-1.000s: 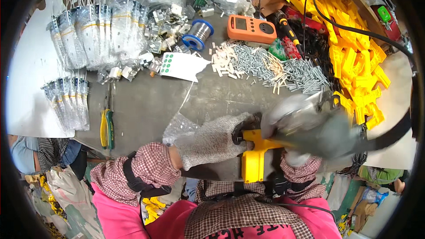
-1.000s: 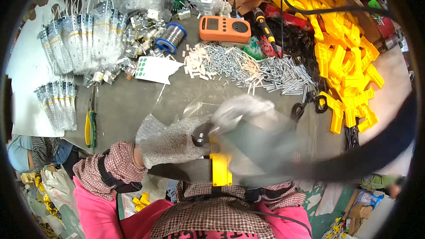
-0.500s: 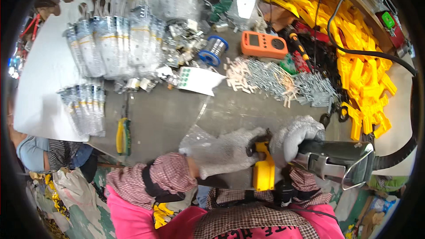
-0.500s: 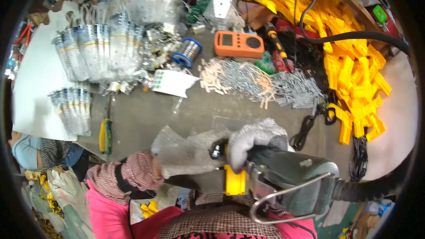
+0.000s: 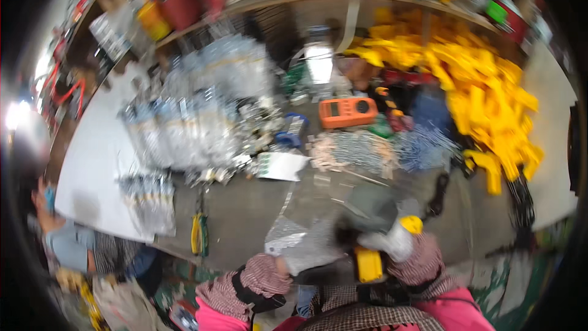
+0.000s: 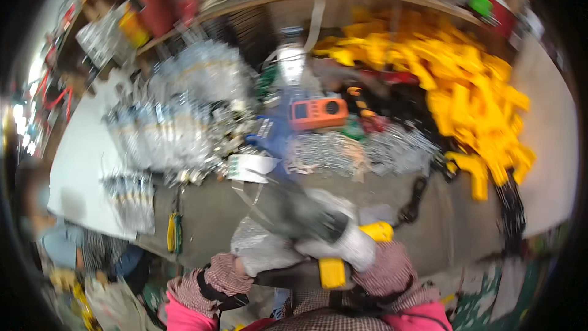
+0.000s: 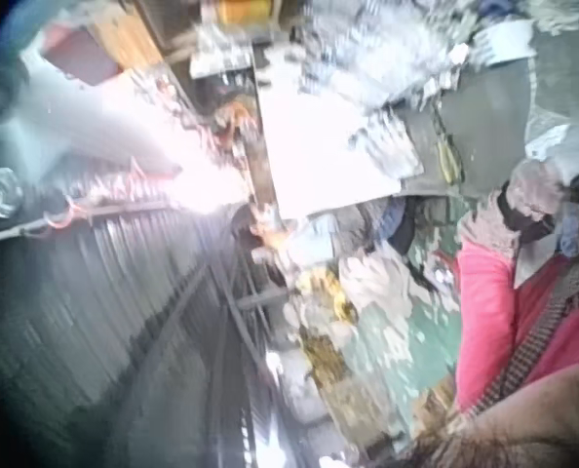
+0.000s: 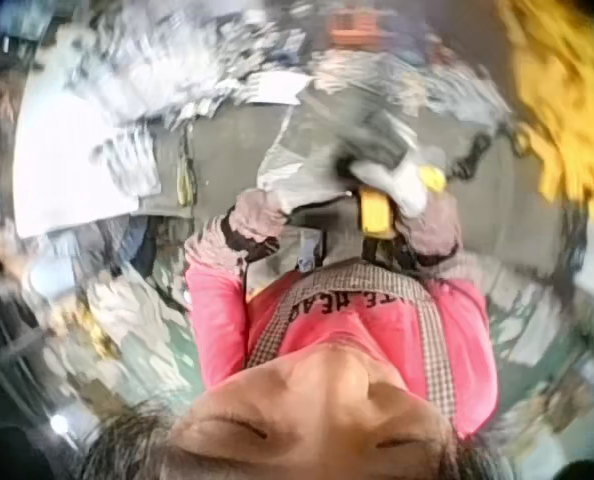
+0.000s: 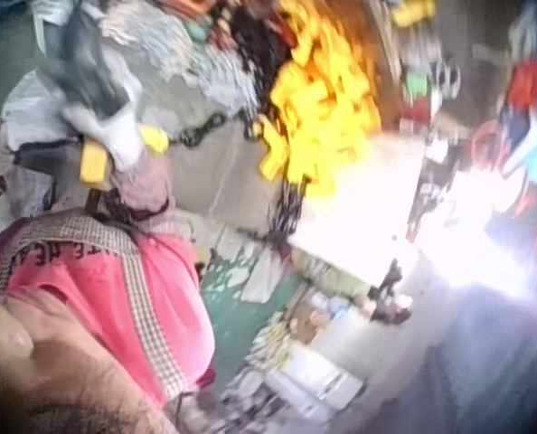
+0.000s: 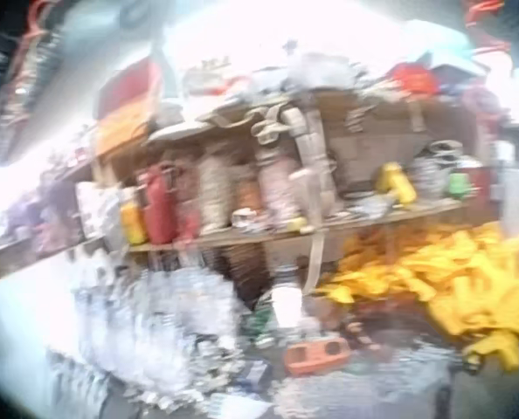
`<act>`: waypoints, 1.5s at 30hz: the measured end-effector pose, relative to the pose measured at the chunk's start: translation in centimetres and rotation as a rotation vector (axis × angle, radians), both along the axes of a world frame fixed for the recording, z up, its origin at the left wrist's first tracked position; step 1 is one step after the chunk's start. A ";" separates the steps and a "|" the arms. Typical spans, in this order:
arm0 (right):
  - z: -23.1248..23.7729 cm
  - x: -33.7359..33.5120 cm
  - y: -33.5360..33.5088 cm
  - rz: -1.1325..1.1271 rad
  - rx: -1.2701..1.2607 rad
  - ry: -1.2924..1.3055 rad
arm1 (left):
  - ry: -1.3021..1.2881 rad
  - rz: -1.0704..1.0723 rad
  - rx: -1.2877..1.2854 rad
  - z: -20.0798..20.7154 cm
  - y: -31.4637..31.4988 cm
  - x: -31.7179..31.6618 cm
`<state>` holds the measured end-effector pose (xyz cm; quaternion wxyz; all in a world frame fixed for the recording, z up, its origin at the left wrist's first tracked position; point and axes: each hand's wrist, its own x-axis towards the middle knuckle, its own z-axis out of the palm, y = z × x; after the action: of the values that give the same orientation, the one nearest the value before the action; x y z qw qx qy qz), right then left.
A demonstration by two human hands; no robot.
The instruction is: Manually assemble wires and plastic housings for an electronic device using a soldering iron and electric screwdriver.
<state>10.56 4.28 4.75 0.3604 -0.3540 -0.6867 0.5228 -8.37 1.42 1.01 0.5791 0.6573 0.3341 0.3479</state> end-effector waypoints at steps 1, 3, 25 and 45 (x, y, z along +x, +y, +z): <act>0.6 -0.2 1.0 0.088 -0.048 0.138 | 0.174 -0.005 -0.072 -0.9 0.2 -0.2; 0.7 -1.0 1.1 0.223 -0.200 0.379 | 0.450 0.083 -0.058 -4.3 -0.3 -1.4; -3.5 18.2 -0.9 -0.703 0.505 -0.362 | 1.468 0.455 0.926 -2.7 5.7 -11.8; -0.3 0.6 -4.2 -0.424 0.255 0.269 | -0.294 0.462 -0.039 6.2 -2.3 2.9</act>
<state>11.16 0.08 4.43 0.5912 -0.3689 -0.6036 0.3873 -5.50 -0.92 7.16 0.5393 0.4947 0.3941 0.5559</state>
